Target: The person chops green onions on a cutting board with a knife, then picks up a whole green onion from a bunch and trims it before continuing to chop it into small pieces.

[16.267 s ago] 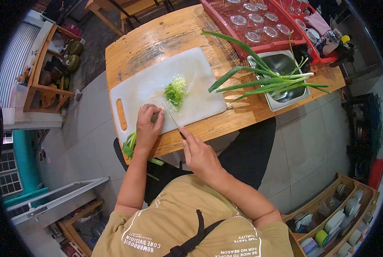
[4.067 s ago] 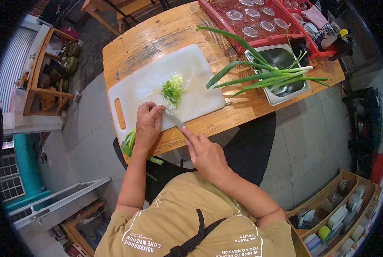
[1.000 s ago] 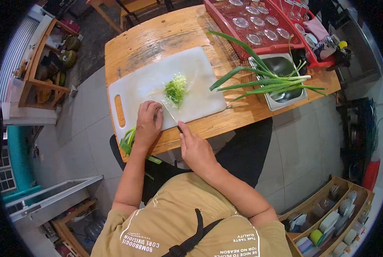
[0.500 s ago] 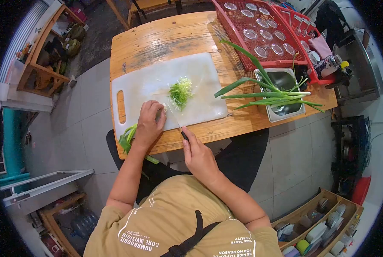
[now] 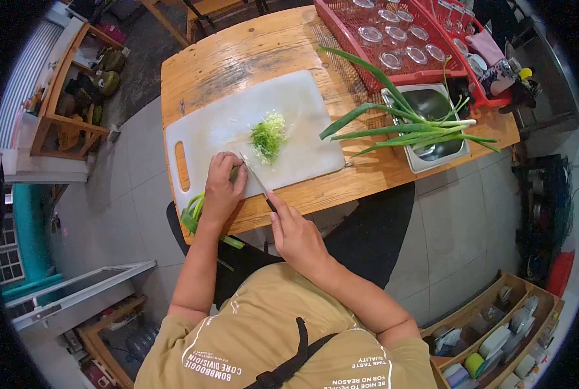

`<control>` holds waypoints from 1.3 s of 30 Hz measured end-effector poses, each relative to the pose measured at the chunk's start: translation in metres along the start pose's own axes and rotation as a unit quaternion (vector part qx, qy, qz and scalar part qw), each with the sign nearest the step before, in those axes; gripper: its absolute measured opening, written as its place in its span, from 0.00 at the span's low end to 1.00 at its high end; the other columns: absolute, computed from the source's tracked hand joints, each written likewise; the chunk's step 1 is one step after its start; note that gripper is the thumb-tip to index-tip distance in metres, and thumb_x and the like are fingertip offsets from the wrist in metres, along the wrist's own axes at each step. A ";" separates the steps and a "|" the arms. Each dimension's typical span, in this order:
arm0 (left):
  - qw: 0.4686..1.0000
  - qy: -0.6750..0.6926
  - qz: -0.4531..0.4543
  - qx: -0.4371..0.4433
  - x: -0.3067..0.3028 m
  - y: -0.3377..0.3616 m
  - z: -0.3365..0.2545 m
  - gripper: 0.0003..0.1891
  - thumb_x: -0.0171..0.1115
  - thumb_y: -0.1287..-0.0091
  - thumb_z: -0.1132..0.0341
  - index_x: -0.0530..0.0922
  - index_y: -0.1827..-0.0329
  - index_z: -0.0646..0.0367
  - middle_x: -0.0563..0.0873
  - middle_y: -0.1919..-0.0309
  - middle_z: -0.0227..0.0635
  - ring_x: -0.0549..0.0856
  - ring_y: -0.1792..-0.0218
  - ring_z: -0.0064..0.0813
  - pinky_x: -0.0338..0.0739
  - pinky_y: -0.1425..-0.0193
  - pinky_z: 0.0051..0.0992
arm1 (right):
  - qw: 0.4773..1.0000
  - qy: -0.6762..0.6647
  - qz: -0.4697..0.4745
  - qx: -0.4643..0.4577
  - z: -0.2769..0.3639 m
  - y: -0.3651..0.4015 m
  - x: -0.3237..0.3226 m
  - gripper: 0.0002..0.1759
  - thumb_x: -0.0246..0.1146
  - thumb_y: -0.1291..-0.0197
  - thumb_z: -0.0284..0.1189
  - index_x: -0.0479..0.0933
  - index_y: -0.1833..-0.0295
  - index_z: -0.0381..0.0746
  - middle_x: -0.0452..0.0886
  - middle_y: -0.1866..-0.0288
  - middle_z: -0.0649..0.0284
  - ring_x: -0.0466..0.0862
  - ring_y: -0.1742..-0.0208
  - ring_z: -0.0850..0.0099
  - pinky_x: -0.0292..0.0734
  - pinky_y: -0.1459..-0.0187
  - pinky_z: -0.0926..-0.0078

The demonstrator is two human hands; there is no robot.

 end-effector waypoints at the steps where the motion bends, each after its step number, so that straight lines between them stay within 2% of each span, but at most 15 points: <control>1: 1.000 0.002 0.000 0.000 -0.001 0.000 0.000 0.08 0.72 0.29 0.78 0.82 0.52 0.64 0.85 0.52 0.45 0.84 0.46 0.53 0.80 0.38 0.47 | 1.000 -0.003 -0.002 0.003 0.000 0.001 0.001 0.28 0.60 0.12 0.31 0.70 0.13 0.43 0.89 0.37 0.41 0.91 0.48 0.36 0.89 0.48 0.42; 7: 1.000 -0.002 -0.004 0.008 0.001 -0.001 0.001 0.08 0.73 0.31 0.79 0.82 0.53 0.65 0.86 0.53 0.46 0.85 0.48 0.53 0.81 0.40 0.46 | 0.999 -0.020 0.009 0.023 -0.002 0.004 0.005 0.28 0.59 0.12 0.31 0.69 0.12 0.43 0.88 0.34 0.40 0.91 0.45 0.35 0.89 0.45 0.42; 9: 1.000 -0.005 -0.006 0.012 0.001 -0.001 0.001 0.08 0.73 0.31 0.79 0.82 0.53 0.65 0.86 0.53 0.46 0.85 0.48 0.53 0.81 0.40 0.46 | 1.000 -0.029 -0.010 -0.003 -0.002 0.004 0.007 0.28 0.58 0.12 0.31 0.69 0.12 0.42 0.88 0.33 0.40 0.91 0.45 0.34 0.88 0.45 0.41; 13: 1.000 0.002 -0.006 0.005 0.001 -0.001 0.000 0.08 0.74 0.31 0.79 0.82 0.54 0.65 0.86 0.52 0.46 0.86 0.47 0.53 0.82 0.40 0.45 | 0.999 -0.036 0.003 0.007 -0.001 0.002 0.005 0.28 0.59 0.12 0.30 0.69 0.12 0.42 0.89 0.35 0.39 0.90 0.45 0.34 0.88 0.45 0.40; 16: 1.000 0.003 -0.007 0.008 0.002 -0.001 0.003 0.08 0.74 0.31 0.79 0.82 0.54 0.66 0.86 0.52 0.46 0.86 0.47 0.53 0.82 0.39 0.45 | 0.998 -0.026 0.038 0.038 -0.002 -0.002 0.005 0.28 0.59 0.13 0.29 0.69 0.13 0.41 0.90 0.40 0.38 0.91 0.47 0.35 0.87 0.47 0.41; 21: 1.000 0.003 -0.004 0.009 0.002 -0.001 0.003 0.08 0.74 0.31 0.79 0.82 0.54 0.66 0.86 0.52 0.46 0.85 0.47 0.53 0.81 0.39 0.45 | 1.000 -0.001 0.001 -0.015 0.002 -0.012 0.008 0.28 0.59 0.13 0.29 0.70 0.13 0.40 0.90 0.50 0.39 0.90 0.54 0.38 0.86 0.50 0.43; 25: 1.000 0.004 0.000 0.010 0.002 -0.001 0.002 0.08 0.74 0.31 0.79 0.82 0.54 0.66 0.86 0.53 0.46 0.85 0.47 0.52 0.81 0.39 0.46 | 1.000 0.005 0.003 -0.011 -0.007 -0.019 0.018 0.28 0.60 0.13 0.29 0.70 0.13 0.40 0.89 0.53 0.41 0.90 0.55 0.39 0.86 0.51 0.43; 27: 1.000 -0.001 0.003 0.008 0.001 -0.001 0.002 0.08 0.74 0.31 0.79 0.82 0.54 0.66 0.86 0.53 0.47 0.85 0.47 0.53 0.81 0.38 0.46 | 1.000 0.006 -0.007 -0.020 -0.008 -0.018 0.019 0.28 0.60 0.13 0.29 0.70 0.13 0.40 0.88 0.56 0.42 0.89 0.58 0.40 0.86 0.54 0.42; 31: 1.000 0.005 0.000 0.007 0.001 -0.002 0.001 0.08 0.74 0.30 0.79 0.82 0.53 0.66 0.86 0.52 0.47 0.85 0.47 0.53 0.81 0.38 0.46 | 1.000 0.020 -0.004 -0.015 -0.004 -0.011 0.013 0.29 0.60 0.13 0.30 0.70 0.13 0.40 0.88 0.59 0.43 0.89 0.60 0.41 0.86 0.58 0.43; 33: 1.000 0.006 0.003 0.008 0.001 0.000 0.001 0.08 0.74 0.29 0.79 0.82 0.53 0.66 0.85 0.52 0.47 0.85 0.46 0.53 0.80 0.38 0.46 | 0.998 0.058 0.029 0.019 -0.002 -0.016 0.016 0.27 0.61 0.14 0.29 0.72 0.15 0.39 0.90 0.54 0.41 0.91 0.54 0.42 0.86 0.50 0.44; 34: 1.000 0.008 0.006 0.007 0.001 0.000 0.002 0.08 0.73 0.29 0.79 0.82 0.53 0.66 0.85 0.52 0.47 0.85 0.47 0.53 0.80 0.38 0.46 | 0.998 0.057 0.027 0.020 -0.001 -0.017 0.017 0.27 0.61 0.14 0.29 0.72 0.15 0.39 0.90 0.54 0.41 0.91 0.54 0.42 0.86 0.50 0.44; 37: 1.000 0.010 0.006 0.003 0.000 -0.001 0.000 0.08 0.73 0.29 0.78 0.81 0.54 0.66 0.85 0.52 0.47 0.84 0.47 0.53 0.80 0.38 0.46 | 0.996 0.086 0.029 0.017 0.000 -0.018 0.017 0.28 0.62 0.14 0.29 0.72 0.14 0.39 0.89 0.56 0.43 0.90 0.57 0.44 0.86 0.56 0.45; 39: 1.000 0.011 0.005 0.000 -0.002 -0.001 0.002 0.07 0.73 0.29 0.78 0.81 0.54 0.66 0.85 0.52 0.47 0.84 0.47 0.53 0.80 0.38 0.46 | 0.995 0.099 0.023 -0.009 -0.003 -0.007 0.013 0.34 0.61 0.16 0.30 0.67 0.10 0.39 0.84 0.61 0.46 0.89 0.64 0.45 0.88 0.61 0.48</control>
Point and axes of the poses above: each hand's wrist, its own y-axis away from the middle knuckle, its own x-axis out of the palm, z = x × y, the point moved 4 cm from there along -y, towards the middle knuckle
